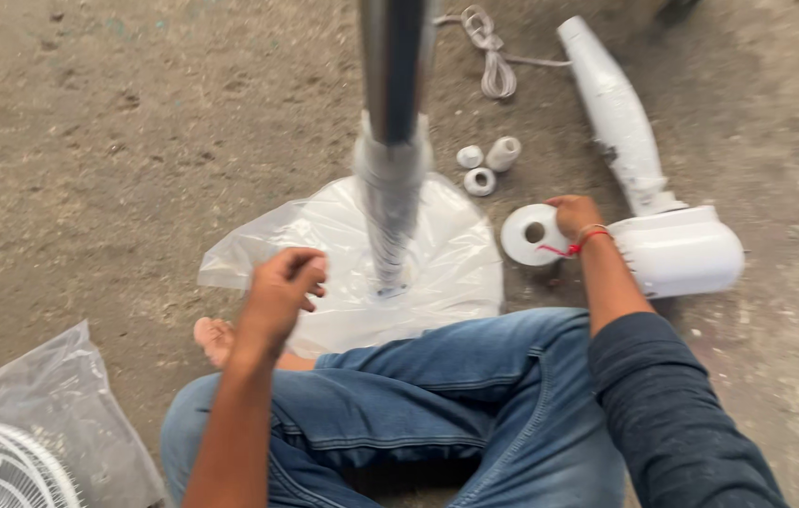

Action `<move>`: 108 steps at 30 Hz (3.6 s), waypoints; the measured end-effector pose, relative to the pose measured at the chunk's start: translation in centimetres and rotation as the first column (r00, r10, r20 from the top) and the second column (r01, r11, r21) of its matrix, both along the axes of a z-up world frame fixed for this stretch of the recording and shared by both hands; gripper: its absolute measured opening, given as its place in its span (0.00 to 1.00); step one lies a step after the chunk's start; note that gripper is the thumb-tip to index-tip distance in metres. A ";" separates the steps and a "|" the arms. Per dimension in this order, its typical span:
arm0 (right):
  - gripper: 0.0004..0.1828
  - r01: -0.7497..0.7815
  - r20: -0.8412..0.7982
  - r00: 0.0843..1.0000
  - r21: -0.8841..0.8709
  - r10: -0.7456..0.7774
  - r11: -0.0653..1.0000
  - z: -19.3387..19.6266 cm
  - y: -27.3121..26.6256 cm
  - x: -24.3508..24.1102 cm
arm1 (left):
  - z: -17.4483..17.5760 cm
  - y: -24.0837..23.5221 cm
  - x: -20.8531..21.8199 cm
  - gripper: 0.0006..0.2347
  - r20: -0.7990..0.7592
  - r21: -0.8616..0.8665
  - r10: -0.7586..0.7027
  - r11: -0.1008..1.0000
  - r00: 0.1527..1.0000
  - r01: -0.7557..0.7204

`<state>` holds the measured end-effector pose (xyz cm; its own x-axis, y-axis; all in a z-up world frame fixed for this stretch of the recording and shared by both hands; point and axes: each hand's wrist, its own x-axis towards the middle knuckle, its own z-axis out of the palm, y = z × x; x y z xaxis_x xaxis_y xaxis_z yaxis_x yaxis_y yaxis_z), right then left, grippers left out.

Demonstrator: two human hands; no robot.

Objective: The person assembles a stand fan by fitting a pole into the base, sliding a plastic cover over the connection, and then using a screwdriver to tighten components on the upper motor assembly.

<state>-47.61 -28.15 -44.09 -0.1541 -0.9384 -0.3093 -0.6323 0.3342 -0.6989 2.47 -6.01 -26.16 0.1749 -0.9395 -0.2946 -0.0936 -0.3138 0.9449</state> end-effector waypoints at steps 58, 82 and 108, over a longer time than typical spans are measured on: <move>0.19 -0.258 0.037 0.615 -0.934 0.787 0.245 54.7 14.9 25.5 | 1.8 1.8 -2.5 0.18 0.587 -0.004 -0.275 0.939 0.761 0.343; 0.23 -0.383 0.089 0.716 -0.779 0.692 0.497 45.1 16.0 25.7 | 2.0 1.8 -2.4 0.16 0.627 0.087 -0.306 0.942 0.717 0.325; 0.25 -0.343 0.028 0.813 -0.784 0.581 0.518 41.8 16.9 26.2 | 3.1 1.9 -2.9 0.17 0.633 0.166 -0.349 0.933 0.691 0.319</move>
<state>-21.36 -11.23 -2.27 0.3417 -0.7699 0.5390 -0.3005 -0.6329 -0.7135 -0.44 -4.15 -23.08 0.0118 -0.9634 -0.2676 -0.7777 -0.1771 0.6032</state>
